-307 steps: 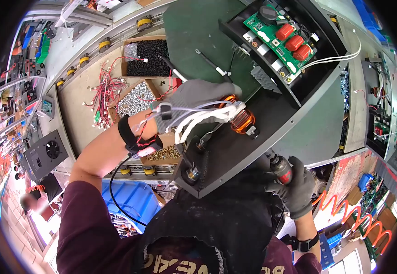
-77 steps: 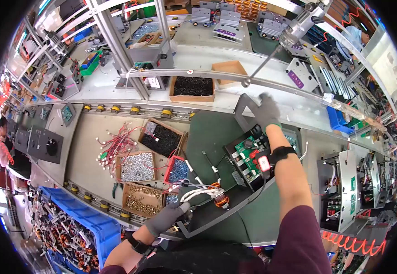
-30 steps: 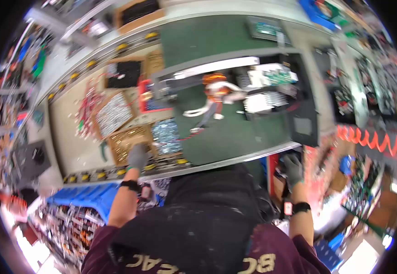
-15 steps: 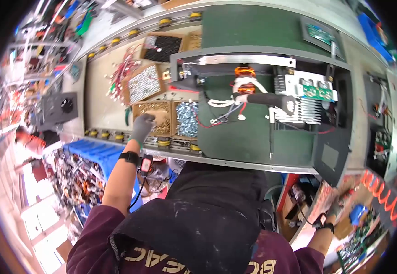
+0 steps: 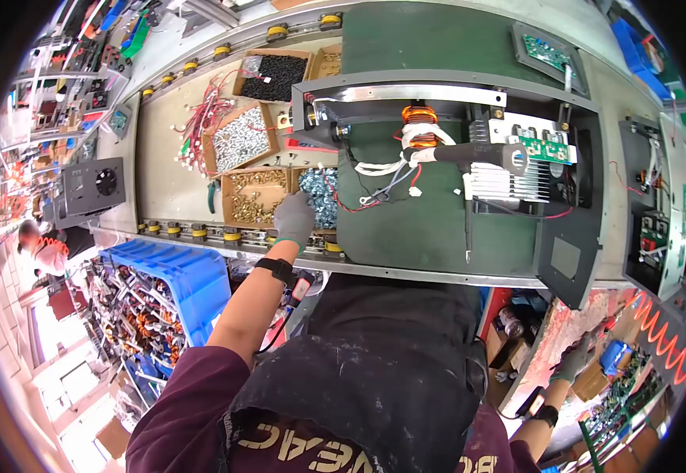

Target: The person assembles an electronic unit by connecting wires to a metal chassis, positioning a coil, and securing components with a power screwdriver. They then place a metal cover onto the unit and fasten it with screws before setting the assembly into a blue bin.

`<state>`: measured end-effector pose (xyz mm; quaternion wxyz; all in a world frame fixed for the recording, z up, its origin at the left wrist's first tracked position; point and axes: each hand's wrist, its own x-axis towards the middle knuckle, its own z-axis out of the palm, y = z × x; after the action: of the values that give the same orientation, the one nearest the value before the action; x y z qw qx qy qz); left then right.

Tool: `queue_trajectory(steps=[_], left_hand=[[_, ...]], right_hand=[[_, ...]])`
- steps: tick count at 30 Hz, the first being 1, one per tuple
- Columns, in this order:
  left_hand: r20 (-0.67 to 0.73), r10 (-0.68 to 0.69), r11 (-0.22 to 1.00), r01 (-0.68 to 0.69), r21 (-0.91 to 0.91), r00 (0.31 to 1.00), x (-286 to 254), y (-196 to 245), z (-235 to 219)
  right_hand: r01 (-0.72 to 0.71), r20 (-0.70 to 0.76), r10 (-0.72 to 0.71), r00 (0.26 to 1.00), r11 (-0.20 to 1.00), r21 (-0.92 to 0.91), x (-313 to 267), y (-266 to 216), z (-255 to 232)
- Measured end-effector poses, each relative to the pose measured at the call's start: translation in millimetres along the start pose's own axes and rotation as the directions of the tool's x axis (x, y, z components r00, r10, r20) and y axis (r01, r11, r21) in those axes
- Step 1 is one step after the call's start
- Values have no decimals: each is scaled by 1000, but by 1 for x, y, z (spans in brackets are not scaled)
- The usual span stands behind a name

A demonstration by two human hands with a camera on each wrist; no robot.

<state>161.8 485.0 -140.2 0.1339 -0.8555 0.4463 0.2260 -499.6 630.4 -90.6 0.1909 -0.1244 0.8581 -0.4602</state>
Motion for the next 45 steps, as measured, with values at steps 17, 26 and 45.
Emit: queue_trajectory(steps=[17, 26, 45], left_hand=[[104, 9, 985, 10, -175, 995, 12, -2, -4], [2, 45, 985, -44, -170, 999, -1, -5, 18], [38, 764, -482, 609, -630, 644, -73, -4, -72]], right_hand=[[420, 65, -727, 684, 465, 779, -157, -313, 48], [36, 432, -858, 277, 459, 888, -199, -318, 107], [96, 318, -632, 707, 531, 842, -258, -306, 141]])
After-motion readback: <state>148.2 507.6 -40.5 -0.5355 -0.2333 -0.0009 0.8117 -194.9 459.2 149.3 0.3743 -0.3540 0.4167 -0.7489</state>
